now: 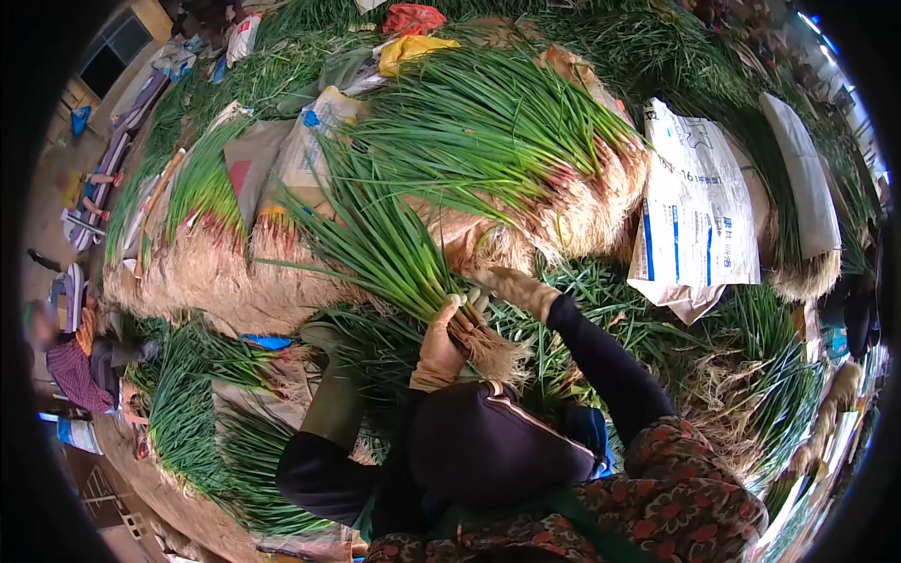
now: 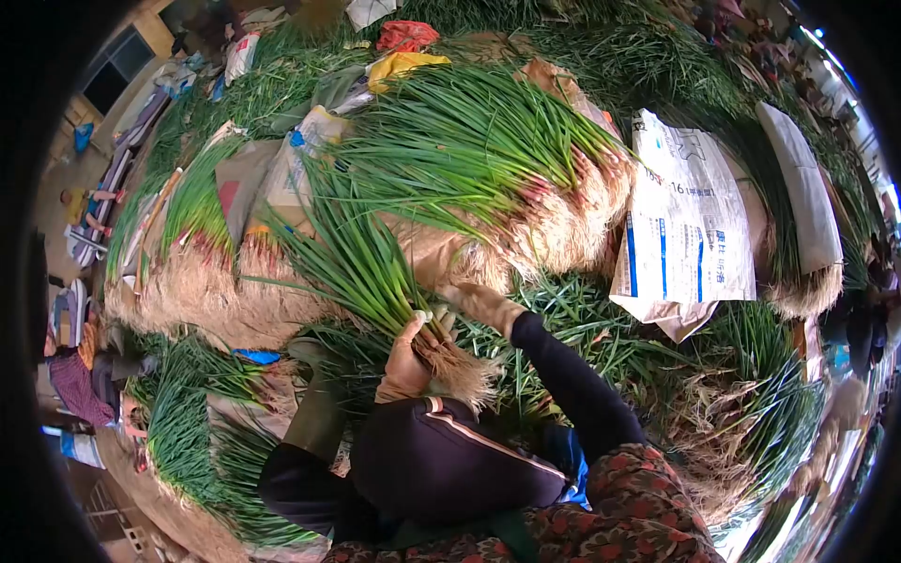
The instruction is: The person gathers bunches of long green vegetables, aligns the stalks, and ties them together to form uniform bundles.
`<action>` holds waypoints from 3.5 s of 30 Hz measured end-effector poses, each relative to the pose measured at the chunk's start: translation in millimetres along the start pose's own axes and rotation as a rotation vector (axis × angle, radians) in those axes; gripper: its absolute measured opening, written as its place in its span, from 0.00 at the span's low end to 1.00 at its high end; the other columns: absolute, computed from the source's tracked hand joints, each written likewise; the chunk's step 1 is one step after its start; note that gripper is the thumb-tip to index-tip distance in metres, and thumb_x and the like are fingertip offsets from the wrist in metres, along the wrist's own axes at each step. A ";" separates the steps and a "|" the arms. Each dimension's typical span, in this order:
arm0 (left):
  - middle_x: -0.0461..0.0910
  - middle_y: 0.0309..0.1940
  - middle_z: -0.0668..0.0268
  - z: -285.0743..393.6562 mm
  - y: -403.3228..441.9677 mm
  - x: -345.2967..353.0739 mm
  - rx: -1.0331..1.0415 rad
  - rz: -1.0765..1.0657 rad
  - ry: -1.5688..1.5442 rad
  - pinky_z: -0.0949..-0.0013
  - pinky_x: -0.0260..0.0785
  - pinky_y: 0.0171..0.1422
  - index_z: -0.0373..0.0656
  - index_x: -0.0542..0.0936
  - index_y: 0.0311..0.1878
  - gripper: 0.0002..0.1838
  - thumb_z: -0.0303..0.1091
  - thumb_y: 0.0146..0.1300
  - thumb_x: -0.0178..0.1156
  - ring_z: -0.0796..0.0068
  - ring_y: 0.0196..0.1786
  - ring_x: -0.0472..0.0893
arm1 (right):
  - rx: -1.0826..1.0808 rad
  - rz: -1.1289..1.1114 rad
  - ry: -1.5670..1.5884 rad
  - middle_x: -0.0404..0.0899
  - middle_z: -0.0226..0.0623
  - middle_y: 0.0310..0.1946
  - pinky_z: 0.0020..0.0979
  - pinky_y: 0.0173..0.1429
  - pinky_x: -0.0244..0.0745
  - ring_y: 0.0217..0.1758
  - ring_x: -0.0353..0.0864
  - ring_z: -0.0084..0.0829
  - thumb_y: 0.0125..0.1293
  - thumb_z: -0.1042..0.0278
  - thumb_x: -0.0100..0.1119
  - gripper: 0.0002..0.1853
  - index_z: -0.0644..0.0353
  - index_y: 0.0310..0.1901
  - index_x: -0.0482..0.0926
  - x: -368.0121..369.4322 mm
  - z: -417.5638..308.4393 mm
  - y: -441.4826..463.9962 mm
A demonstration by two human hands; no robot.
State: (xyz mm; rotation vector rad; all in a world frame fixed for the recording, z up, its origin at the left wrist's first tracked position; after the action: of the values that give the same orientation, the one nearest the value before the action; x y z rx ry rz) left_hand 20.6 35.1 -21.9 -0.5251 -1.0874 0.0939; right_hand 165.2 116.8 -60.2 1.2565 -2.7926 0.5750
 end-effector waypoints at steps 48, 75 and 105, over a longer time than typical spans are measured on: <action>0.74 0.23 0.64 -0.2 0.0 -13.7 0.034 0.168 0.287 0.69 0.71 0.39 0.38 0.75 0.34 0.10 0.36 0.65 0.55 0.72 0.28 0.75 | -0.201 0.760 -0.693 0.78 0.46 0.22 0.40 0.32 0.72 0.27 0.80 0.41 0.62 0.62 0.51 0.10 0.60 0.34 0.76 15.9 2.4 20.5; 0.79 0.39 0.63 -6.9 6.1 7.1 -0.163 0.091 0.208 0.66 0.74 0.45 0.41 0.76 0.45 0.11 0.36 0.63 0.55 0.69 0.41 0.79 | -0.317 0.388 -0.403 0.80 0.44 0.38 0.33 0.45 0.72 0.40 0.77 0.33 0.63 0.64 0.56 0.16 0.66 0.48 0.76 9.5 -21.3 6.4; 0.76 0.52 0.60 1.2 -1.3 7.3 0.018 0.026 0.114 0.59 0.71 0.55 0.40 0.72 0.54 0.16 0.37 0.66 0.51 0.60 0.54 0.76 | -0.239 0.146 -0.952 0.78 0.42 0.46 0.28 0.57 0.71 0.49 0.78 0.37 0.67 0.68 0.46 0.18 0.66 0.55 0.73 12.7 -24.0 -28.3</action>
State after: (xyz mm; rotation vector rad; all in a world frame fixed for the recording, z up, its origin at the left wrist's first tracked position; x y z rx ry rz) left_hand 22.8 36.8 -14.9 -0.5226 -0.9682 0.0953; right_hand 174.3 98.7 -26.6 1.5642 -3.5218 -0.5164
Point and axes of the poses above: each hand's wrist, its own y-axis towards the middle knuckle, its own x-axis out of the palm, z = x × y, the point moved 4 cm from there along y, towards the middle knuckle
